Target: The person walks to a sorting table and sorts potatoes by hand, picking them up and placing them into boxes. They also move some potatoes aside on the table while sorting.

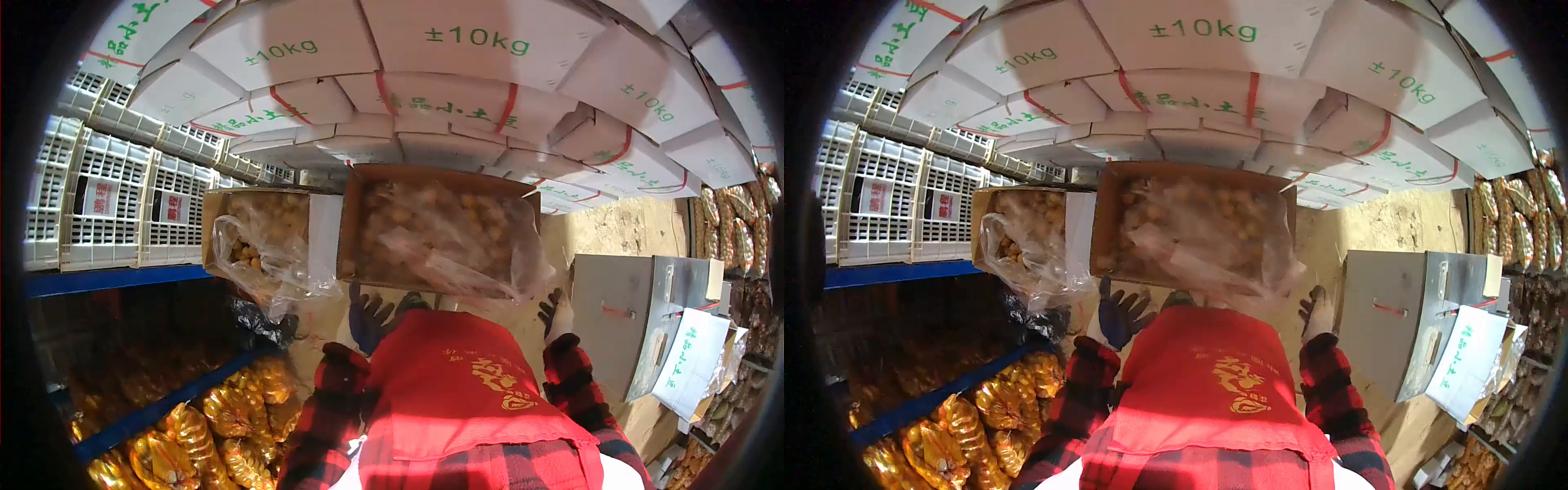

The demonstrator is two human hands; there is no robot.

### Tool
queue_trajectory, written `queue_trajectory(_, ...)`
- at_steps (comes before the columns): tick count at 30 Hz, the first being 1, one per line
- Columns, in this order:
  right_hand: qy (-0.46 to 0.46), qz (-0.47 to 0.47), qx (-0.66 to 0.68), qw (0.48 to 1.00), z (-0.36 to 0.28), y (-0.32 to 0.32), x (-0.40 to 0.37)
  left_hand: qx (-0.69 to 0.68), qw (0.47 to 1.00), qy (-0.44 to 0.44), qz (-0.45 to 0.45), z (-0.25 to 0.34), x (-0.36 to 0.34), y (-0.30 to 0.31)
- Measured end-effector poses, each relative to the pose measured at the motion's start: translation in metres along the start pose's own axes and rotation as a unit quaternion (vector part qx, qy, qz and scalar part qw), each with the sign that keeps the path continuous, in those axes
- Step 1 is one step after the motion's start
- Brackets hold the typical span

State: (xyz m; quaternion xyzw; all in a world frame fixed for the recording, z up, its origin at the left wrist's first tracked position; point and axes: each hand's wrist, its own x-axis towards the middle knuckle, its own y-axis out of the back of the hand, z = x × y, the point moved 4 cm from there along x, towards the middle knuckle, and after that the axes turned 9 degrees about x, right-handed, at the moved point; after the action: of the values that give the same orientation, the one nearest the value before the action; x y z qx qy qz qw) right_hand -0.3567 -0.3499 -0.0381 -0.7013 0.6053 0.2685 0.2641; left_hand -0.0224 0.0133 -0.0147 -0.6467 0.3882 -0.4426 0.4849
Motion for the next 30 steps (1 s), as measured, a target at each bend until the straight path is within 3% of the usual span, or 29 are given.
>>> queue_trajectory(5, -0.116, -0.011, 0.07, 0.991, 0.038, -0.008, -0.012, -0.033, 0.998, 0.01, 0.049, -0.012, -0.015, -0.013)
queue_trajectory(9, -0.111, -0.074, 0.058, 0.989, 0.057, -0.017, 0.001, 0.0, 0.993, -0.003, 0.119, -0.02, -0.019, -0.018)
queue_trajectory(14, -0.096, -0.03, 0.079, 0.992, 0.064, -0.01, 0.004, -0.005, 0.985, 0.046, 0.168, -0.021, -0.025, -0.015)
queue_trajectory(16, -0.082, -0.006, 0.082, 0.993, 0.072, 0.004, -0.002, 0.064, 0.966, 0.055, 0.245, -0.016, -0.029, -0.021)
queue_trajectory(18, -0.071, 0.018, 0.084, 0.994, 0.08, 0.024, -0.018, 0.166, 0.898, 0.079, 0.4, -0.011, -0.024, -0.026)
queue_trajectory(20, -0.053, 0.056, 0.097, 0.992, 0.103, 0.054, -0.036, 0.301, 0.733, 0.109, 0.6, -0.016, -0.007, -0.038)
queue_trajectory(23, -0.008, 0.063, 0.206, 0.977, 0.182, 0.128, -0.058, 0.307, 0.824, 0.22, 0.422, -0.008, -0.004, -0.027)
queue_trajectory(25, 0.0, 0.129, 0.238, 0.963, 0.227, 0.149, -0.106, 0.332, 0.79, 0.282, 0.431, -0.002, -0.01, -0.016)
queue_trajectory(27, -0.035, 0.267, 0.204, 0.941, 0.238, 0.141, -0.168, 0.344, 0.776, 0.334, 0.41, 0.009, -0.015, 0.0)
queue_trajectory(29, -0.049, 0.317, 0.232, 0.918, 0.298, 0.146, -0.22, 0.333, 0.784, 0.374, 0.367, 0.017, -0.027, 0.017)
queue_trajectory(30, -0.057, 0.338, 0.245, 0.907, 0.33, 0.143, -0.244, 0.338, 0.76, 0.39, 0.396, 0.021, -0.034, 0.023)
